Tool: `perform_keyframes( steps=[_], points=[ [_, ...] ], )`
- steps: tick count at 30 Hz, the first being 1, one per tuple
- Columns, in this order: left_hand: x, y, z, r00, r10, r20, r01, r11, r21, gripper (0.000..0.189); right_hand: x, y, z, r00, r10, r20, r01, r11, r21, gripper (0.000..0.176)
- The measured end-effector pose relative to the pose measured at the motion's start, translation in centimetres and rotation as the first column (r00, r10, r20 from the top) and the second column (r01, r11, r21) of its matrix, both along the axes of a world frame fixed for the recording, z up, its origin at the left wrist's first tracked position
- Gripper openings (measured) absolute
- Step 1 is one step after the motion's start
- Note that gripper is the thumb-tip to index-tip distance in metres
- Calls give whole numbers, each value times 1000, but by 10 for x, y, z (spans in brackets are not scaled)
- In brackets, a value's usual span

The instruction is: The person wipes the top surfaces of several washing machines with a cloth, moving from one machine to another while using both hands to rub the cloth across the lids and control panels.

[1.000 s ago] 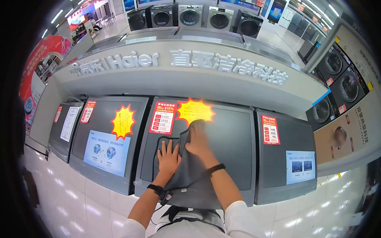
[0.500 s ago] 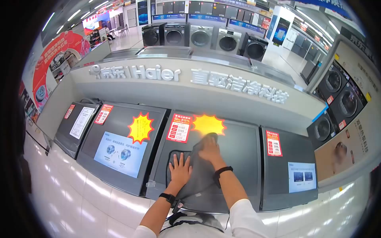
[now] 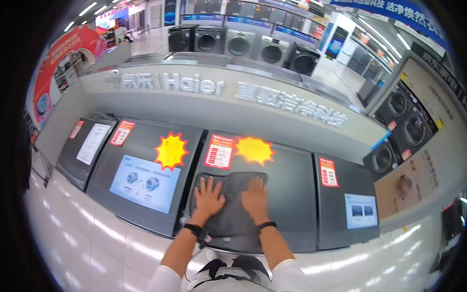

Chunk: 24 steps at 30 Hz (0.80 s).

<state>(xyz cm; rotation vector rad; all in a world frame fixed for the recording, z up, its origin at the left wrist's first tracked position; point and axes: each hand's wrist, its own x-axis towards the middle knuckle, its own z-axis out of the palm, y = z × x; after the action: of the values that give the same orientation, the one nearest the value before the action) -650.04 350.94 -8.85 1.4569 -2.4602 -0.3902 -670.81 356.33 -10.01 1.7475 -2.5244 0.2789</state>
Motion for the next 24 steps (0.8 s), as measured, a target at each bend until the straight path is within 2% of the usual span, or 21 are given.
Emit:
perform_keyframes(
  steps=[4, 7, 10, 12, 13, 15, 22, 24],
  points=[
    [8, -28, -3, 998, -39, -41, 39, 999, 10, 66, 7, 23, -2, 997, 10, -81, -7, 999, 37, 67],
    [10, -35, 7, 998, -60, 23, 59, 996, 61, 67, 15, 27, 6, 982, 91, -167, -110, 988, -107, 66],
    [6, -42, 29, 993, -74, 93, 58, 985, 164, 67, 30, 15, 4, 970, 227, 93, -207, 961, -186, 66],
    [1, -44, 34, 995, -31, 94, 9, 975, 223, 67, 37, 11, -6, 987, 124, 100, -106, 979, -171, 65],
    [0, -38, 31, 995, -11, 97, -4, 988, 154, 68, 37, 10, -10, 992, 79, 101, -62, 985, -161, 65],
    [1, -29, 26, 994, 24, 107, -25, 1000, 6, 69, 32, 13, -4, 991, 105, 87, -87, 978, -188, 63],
    [-16, -34, 28, 981, 124, 148, -130, 991, 29, 70, 17, 11, 5, 993, 19, 113, 2, 983, -182, 65],
    [-17, -34, 27, 978, 126, 164, -136, 989, 52, 71, 11, 14, 3, 994, 50, 102, -28, 978, -209, 69]
  ],
)
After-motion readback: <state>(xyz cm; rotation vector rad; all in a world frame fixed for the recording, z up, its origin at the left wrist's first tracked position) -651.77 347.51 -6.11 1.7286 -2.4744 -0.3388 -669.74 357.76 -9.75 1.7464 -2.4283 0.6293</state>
